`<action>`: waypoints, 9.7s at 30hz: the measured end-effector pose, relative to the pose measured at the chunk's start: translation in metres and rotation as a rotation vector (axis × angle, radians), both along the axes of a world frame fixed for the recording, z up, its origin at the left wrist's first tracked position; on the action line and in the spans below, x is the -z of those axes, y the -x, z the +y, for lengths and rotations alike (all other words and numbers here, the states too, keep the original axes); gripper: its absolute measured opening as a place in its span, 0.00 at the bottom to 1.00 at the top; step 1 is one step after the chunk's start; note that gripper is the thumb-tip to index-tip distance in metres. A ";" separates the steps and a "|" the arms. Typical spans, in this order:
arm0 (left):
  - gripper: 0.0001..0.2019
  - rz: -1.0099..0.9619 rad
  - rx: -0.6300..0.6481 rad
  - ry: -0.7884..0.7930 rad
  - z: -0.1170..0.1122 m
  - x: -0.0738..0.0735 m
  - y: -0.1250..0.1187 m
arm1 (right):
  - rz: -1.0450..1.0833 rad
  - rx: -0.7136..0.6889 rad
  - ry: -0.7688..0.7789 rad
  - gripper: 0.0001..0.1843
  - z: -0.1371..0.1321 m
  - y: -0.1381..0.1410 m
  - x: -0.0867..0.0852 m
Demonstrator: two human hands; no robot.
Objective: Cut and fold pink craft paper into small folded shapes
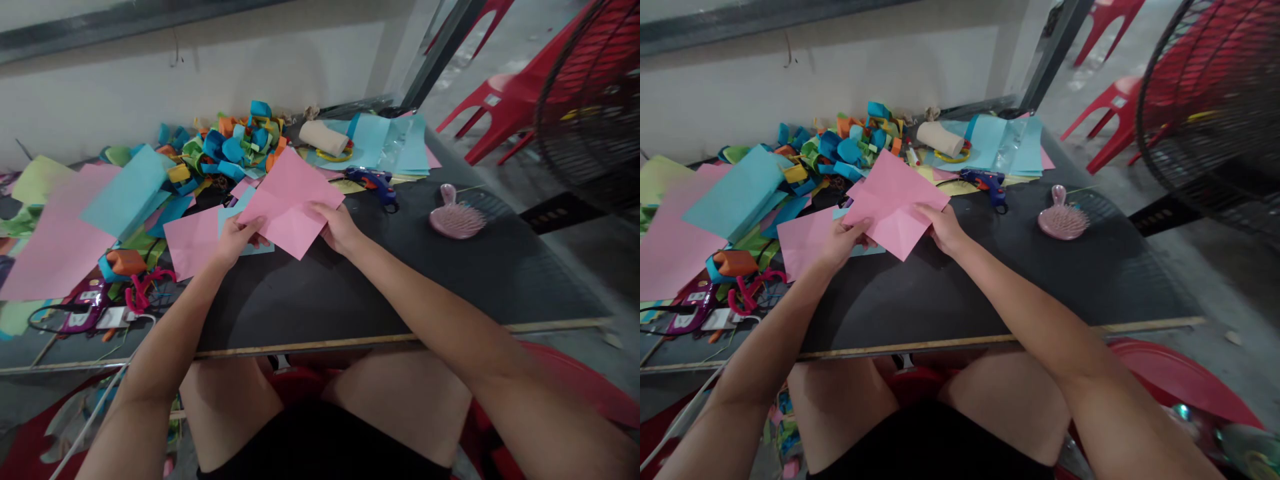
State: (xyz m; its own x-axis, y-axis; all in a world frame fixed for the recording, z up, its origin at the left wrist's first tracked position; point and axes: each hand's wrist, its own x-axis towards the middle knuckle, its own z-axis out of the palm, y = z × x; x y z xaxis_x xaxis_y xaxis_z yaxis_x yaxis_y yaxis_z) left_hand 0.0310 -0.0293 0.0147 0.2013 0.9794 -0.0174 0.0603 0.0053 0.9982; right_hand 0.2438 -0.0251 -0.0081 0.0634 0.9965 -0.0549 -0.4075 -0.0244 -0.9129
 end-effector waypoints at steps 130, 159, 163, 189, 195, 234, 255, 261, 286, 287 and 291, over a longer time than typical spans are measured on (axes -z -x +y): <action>0.18 0.367 0.027 -0.210 -0.008 0.001 -0.003 | -0.222 -0.196 -0.118 0.17 -0.014 0.014 0.001; 0.18 0.501 -0.167 -0.317 0.012 0.002 0.018 | -0.400 -0.499 -0.002 0.26 -0.010 -0.003 -0.010; 0.16 0.809 -0.064 -0.594 0.005 0.000 0.013 | -0.424 -0.546 -0.041 0.29 -0.009 -0.003 -0.004; 0.21 0.496 -0.128 -0.190 -0.002 -0.008 0.006 | -0.391 -0.419 -0.105 0.33 -0.012 0.002 0.000; 0.19 0.358 0.055 -0.123 0.006 -0.003 0.014 | -0.376 -0.358 -0.075 0.28 -0.007 -0.001 -0.002; 0.12 0.308 0.027 -0.255 -0.012 0.009 -0.017 | -0.601 -0.500 -0.275 0.27 -0.010 0.000 -0.010; 0.15 0.333 0.136 -0.060 -0.014 -0.001 -0.011 | -0.532 -0.119 -0.199 0.16 -0.009 -0.001 -0.011; 0.13 0.399 0.255 -0.006 -0.011 -0.016 0.002 | -0.537 -0.032 -0.210 0.16 -0.002 -0.010 -0.010; 0.13 0.837 -0.066 -0.749 -0.017 0.003 -0.006 | -0.705 0.182 -0.639 0.13 -0.022 0.000 -0.021; 0.13 0.831 -0.064 -0.741 -0.017 0.002 -0.006 | -0.702 0.189 -0.642 0.14 -0.023 0.002 -0.021; 0.11 0.767 0.021 -0.746 -0.020 0.000 -0.004 | -0.689 0.201 -0.642 0.16 -0.025 0.001 -0.023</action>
